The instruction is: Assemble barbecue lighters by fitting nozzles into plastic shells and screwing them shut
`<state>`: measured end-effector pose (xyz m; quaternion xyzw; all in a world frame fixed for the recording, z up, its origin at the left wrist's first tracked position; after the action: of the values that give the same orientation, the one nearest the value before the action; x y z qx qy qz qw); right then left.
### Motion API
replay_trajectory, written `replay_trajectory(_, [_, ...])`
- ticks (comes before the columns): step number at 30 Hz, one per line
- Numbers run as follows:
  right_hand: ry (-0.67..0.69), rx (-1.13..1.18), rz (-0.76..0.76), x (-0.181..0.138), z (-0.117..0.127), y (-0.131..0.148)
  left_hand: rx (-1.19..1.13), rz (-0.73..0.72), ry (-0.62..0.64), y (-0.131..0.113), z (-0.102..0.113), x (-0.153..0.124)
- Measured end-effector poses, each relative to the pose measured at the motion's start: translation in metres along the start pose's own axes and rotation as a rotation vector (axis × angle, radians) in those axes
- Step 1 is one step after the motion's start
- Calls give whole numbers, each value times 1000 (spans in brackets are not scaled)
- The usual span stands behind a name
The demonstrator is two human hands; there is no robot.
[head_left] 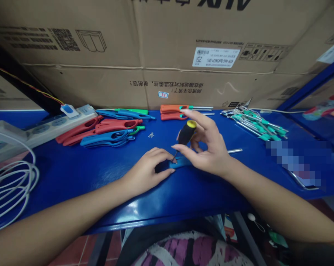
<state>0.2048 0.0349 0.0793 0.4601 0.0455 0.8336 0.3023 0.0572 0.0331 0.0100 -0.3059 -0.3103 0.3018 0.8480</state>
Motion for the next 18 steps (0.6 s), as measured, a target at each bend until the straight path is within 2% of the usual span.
replay_trajectory(2, [-59, -107, 119, 0, 5, 10, 6, -8, -4, 0, 0, 0])
replay_trajectory(4, [-34, -118, 185, 2, 5, 19, 10, -10, -7, 0, 0, 0])
replay_trajectory(8, [128, 46, 85, 8, 0, 22, 15, -6, -16, 0, 0, -1])
replay_trajectory(10, [85, 1, 128, 8, 4, 25, 20, -12, -21, 0, 0, 0])
replay_trajectory(14, [-78, -220, 322, 3, 12, 37, 10, -7, 2, 0, -2, 0])
replay_trajectory(16, [-32, -158, 281, 4, 10, 36, 6, -4, -1, 0, -1, 0])
replay_trajectory(18, [75, -21, 153, 6, 4, 29, 10, -9, -10, 0, -1, 0])
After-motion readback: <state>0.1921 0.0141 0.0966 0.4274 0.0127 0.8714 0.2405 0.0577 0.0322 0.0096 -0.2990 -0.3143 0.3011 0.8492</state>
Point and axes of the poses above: each hand's wrist, its own x-axis towards the middle knuckle, its own z-axis out of the back of the hand, y = z × x, the point moved 7 cm from there along x, towards the middle knuckle, and after that the axes turned 5 degrees about -x, right-handed, at the moved point
